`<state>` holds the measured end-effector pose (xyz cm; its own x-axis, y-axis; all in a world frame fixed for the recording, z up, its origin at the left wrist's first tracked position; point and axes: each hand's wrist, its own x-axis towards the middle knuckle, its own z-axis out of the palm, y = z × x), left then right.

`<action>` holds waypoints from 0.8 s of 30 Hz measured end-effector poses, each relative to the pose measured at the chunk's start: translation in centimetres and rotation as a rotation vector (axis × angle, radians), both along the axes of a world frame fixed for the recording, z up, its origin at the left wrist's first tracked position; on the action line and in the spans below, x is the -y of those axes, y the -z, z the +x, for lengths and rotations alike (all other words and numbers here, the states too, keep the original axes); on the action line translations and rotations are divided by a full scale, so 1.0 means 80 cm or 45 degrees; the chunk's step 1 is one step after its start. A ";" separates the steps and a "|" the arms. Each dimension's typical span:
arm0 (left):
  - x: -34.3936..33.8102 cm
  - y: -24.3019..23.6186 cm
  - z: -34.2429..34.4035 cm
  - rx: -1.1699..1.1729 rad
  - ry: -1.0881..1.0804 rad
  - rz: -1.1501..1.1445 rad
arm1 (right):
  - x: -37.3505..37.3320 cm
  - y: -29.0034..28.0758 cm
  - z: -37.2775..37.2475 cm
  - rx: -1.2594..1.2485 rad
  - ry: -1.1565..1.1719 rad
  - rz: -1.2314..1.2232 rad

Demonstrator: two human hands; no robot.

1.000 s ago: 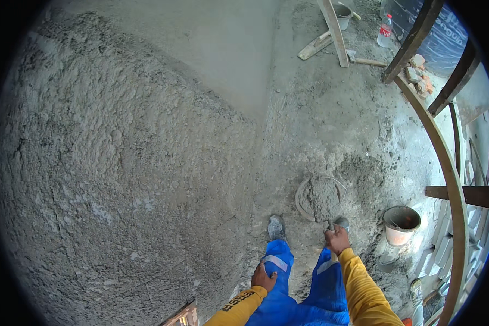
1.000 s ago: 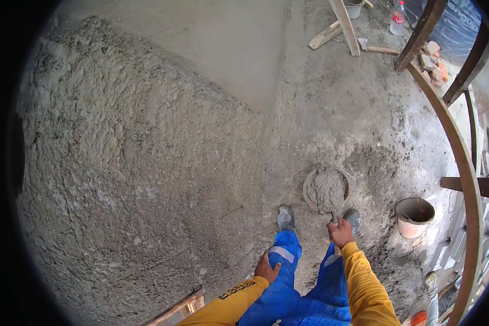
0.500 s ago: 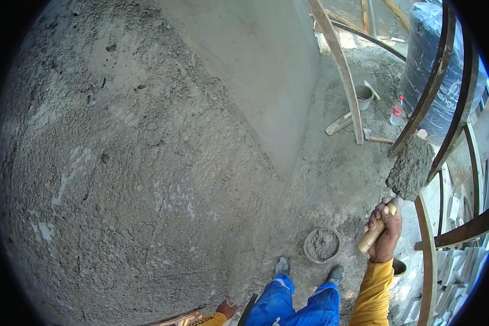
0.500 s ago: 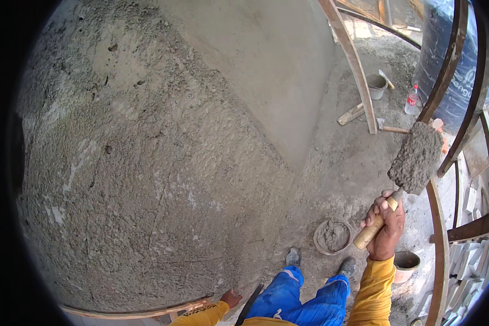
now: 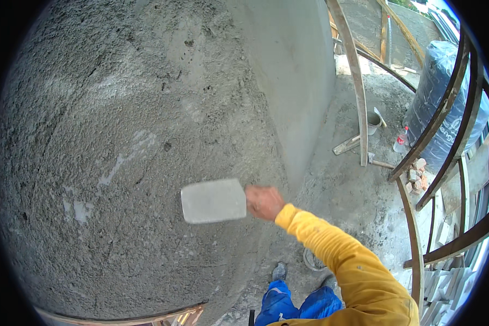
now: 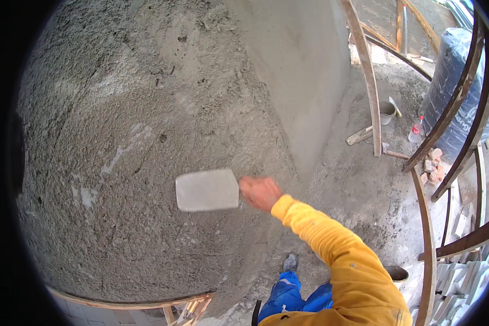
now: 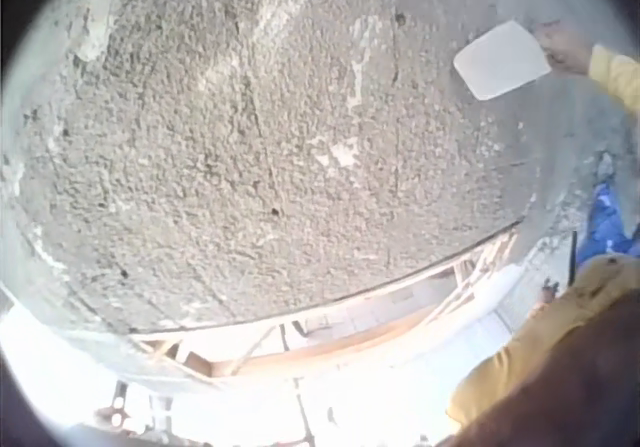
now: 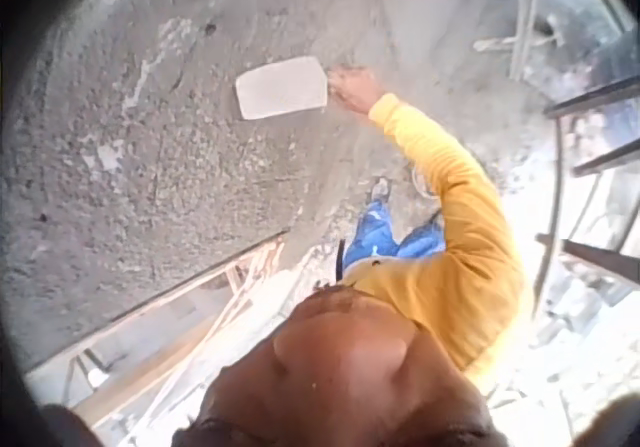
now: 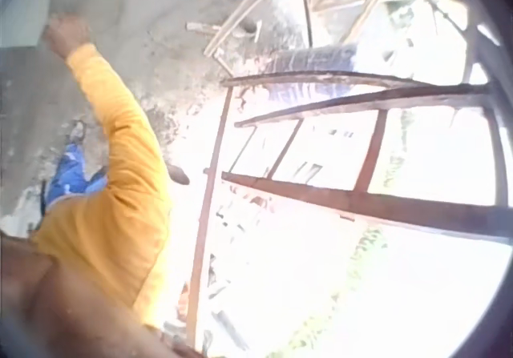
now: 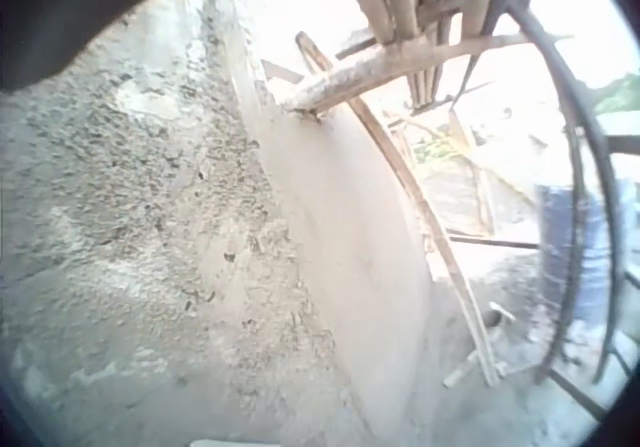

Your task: The person scoops mortar from a bucket using a trowel and applies it onto the wall, smoothing the surface with the trowel.

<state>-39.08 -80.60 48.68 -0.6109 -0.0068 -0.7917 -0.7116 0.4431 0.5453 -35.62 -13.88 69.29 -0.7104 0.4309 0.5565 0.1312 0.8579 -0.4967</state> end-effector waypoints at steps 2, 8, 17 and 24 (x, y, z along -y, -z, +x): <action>-0.038 0.021 0.019 -0.094 0.132 0.048 | 0.159 0.111 0.027 -0.190 -0.099 -0.508; -0.026 0.023 0.045 -0.232 0.644 -0.079 | 0.243 0.249 0.219 0.651 0.399 -0.881; 0.067 -0.017 0.075 -0.077 1.533 -0.585 | 0.185 0.470 0.447 1.352 0.966 -1.081; 0.195 0.048 -0.012 0.475 0.784 -0.749 | 0.219 0.738 0.367 1.416 1.172 -1.132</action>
<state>-40.01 -96.19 44.82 -0.3467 -0.2287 -0.9097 -0.3429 0.9336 -0.1040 -6.29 -31.41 10.29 0.0837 0.7751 -0.6262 0.9824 -0.1694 -0.0783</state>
